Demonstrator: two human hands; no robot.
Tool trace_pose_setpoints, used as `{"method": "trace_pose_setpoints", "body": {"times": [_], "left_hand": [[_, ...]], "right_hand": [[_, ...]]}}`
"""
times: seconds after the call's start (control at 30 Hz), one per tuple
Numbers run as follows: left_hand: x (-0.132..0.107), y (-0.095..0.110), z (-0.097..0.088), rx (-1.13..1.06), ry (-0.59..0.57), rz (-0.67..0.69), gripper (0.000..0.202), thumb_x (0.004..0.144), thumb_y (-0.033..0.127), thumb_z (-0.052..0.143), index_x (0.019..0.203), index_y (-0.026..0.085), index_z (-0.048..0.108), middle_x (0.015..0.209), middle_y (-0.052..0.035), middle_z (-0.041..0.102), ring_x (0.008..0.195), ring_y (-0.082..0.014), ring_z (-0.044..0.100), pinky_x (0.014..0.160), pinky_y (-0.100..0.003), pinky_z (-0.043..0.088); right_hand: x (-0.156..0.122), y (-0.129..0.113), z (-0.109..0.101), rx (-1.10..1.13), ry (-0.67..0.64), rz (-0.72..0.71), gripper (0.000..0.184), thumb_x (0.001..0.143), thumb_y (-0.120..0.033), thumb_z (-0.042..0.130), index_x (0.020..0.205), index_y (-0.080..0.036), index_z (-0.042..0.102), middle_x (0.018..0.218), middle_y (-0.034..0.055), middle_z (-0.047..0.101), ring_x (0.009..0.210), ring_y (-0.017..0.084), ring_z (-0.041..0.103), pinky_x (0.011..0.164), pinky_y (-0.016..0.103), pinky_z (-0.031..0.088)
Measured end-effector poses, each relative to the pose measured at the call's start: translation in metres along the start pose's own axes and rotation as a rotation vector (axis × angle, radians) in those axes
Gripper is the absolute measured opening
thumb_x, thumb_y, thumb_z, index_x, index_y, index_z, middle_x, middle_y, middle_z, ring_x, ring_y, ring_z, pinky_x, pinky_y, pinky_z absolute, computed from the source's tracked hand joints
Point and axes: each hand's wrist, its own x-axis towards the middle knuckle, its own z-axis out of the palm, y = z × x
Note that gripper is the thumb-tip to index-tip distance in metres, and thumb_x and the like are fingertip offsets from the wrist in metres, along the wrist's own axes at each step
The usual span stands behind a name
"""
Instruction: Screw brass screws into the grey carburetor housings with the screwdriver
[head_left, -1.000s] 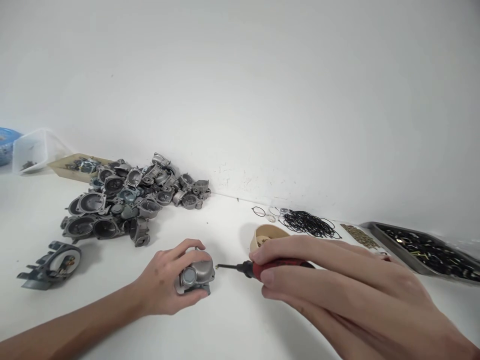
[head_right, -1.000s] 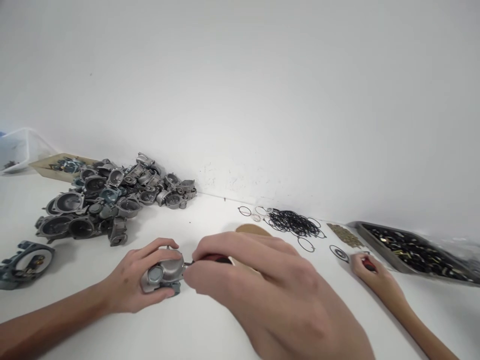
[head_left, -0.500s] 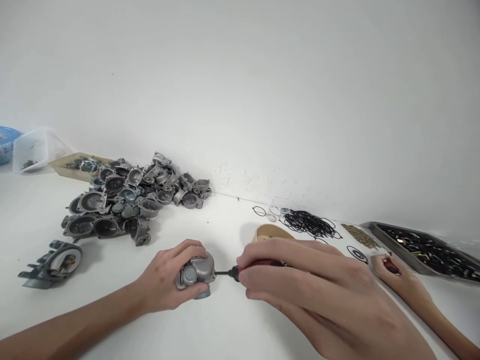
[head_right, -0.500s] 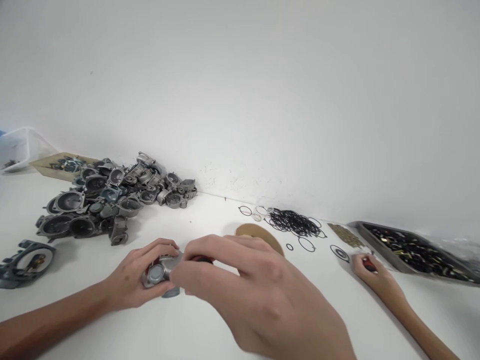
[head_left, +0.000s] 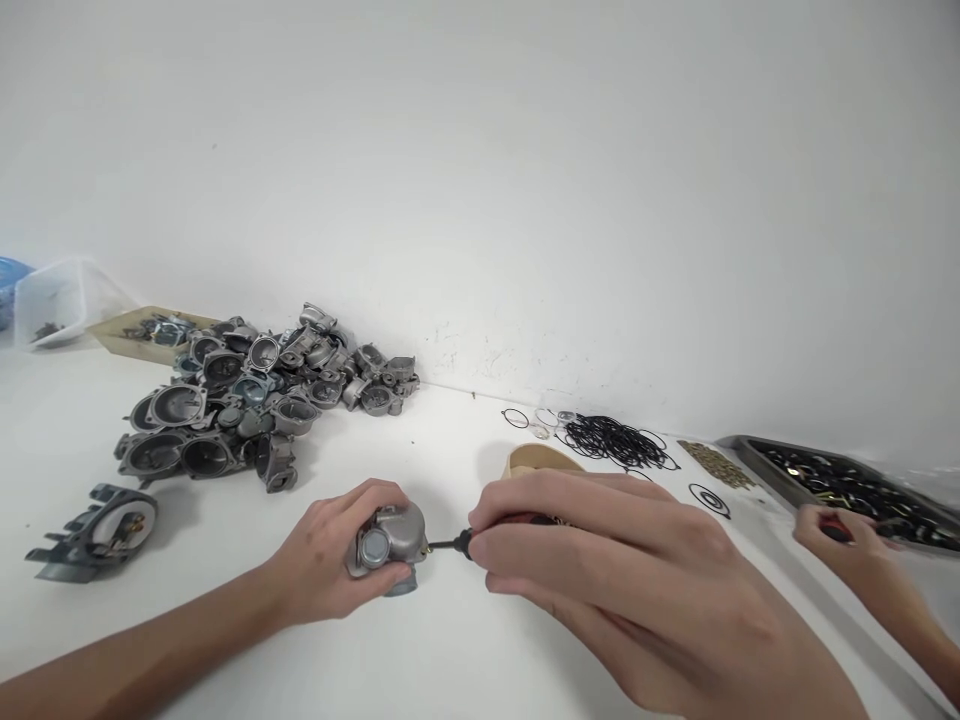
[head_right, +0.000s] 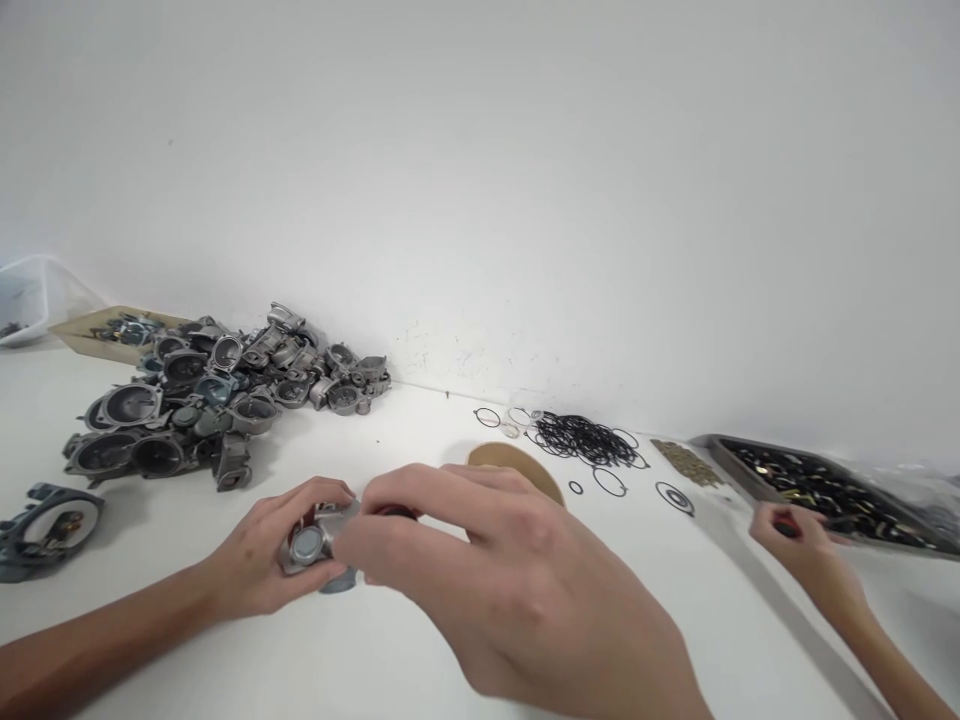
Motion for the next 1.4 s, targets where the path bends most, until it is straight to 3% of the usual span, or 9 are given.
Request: {"method": "trace_pose_setpoints", "body": {"times": [0.43, 1.03, 1.23, 1.4], "left_hand": [[-0.001, 0.002, 0.0, -0.015, -0.005, -0.027, 0.041, 0.091, 0.032, 0.069, 0.128, 0.032, 0.052, 0.118, 0.0006, 0.076, 0.088, -0.0215, 0.075, 0.078, -0.031, 0.057], [-0.002, 0.0, 0.003, 0.048, -0.016, -0.053, 0.042, 0.09, 0.037, 0.068, 0.129, 0.031, 0.052, 0.102, 0.0017, 0.078, 0.081, -0.023, 0.075, 0.08, -0.033, 0.06], [0.0, 0.003, 0.002, 0.019, -0.057, -0.091, 0.042, 0.09, 0.035, 0.071, 0.128, 0.031, 0.053, 0.104, 0.0021, 0.079, 0.08, -0.0216, 0.074, 0.079, -0.032, 0.059], [0.003, 0.004, -0.005, -0.019, -0.095, -0.11, 0.04, 0.092, 0.036, 0.068, 0.129, 0.029, 0.053, 0.098, 0.0025, 0.079, 0.077, -0.0213, 0.074, 0.079, -0.033, 0.058]], "right_hand": [[0.0, -0.004, -0.003, -0.005, -0.027, 0.009, 0.038, 0.094, 0.006, 0.048, 0.112, -0.023, 0.064, 0.11, 0.0024, 0.077, 0.076, 0.013, 0.068, 0.069, 0.027, 0.051], [-0.003, -0.002, 0.002, 0.001, -0.04, 0.0, 0.04, 0.093, 0.007, 0.045, 0.11, -0.023, 0.065, 0.114, 0.0029, 0.078, 0.071, 0.012, 0.063, 0.068, 0.027, 0.052], [-0.001, 0.001, 0.004, 0.035, -0.056, -0.025, 0.031, 0.1, 0.001, 0.047, 0.11, -0.021, 0.066, 0.11, 0.003, 0.078, 0.076, 0.011, 0.066, 0.071, 0.026, 0.055], [0.001, 0.007, 0.008, 0.138, 0.025, -0.015, 0.015, 0.106, -0.011, 0.059, 0.115, -0.02, 0.067, 0.112, 0.005, 0.078, 0.083, 0.01, 0.071, 0.07, 0.023, 0.057]]}}
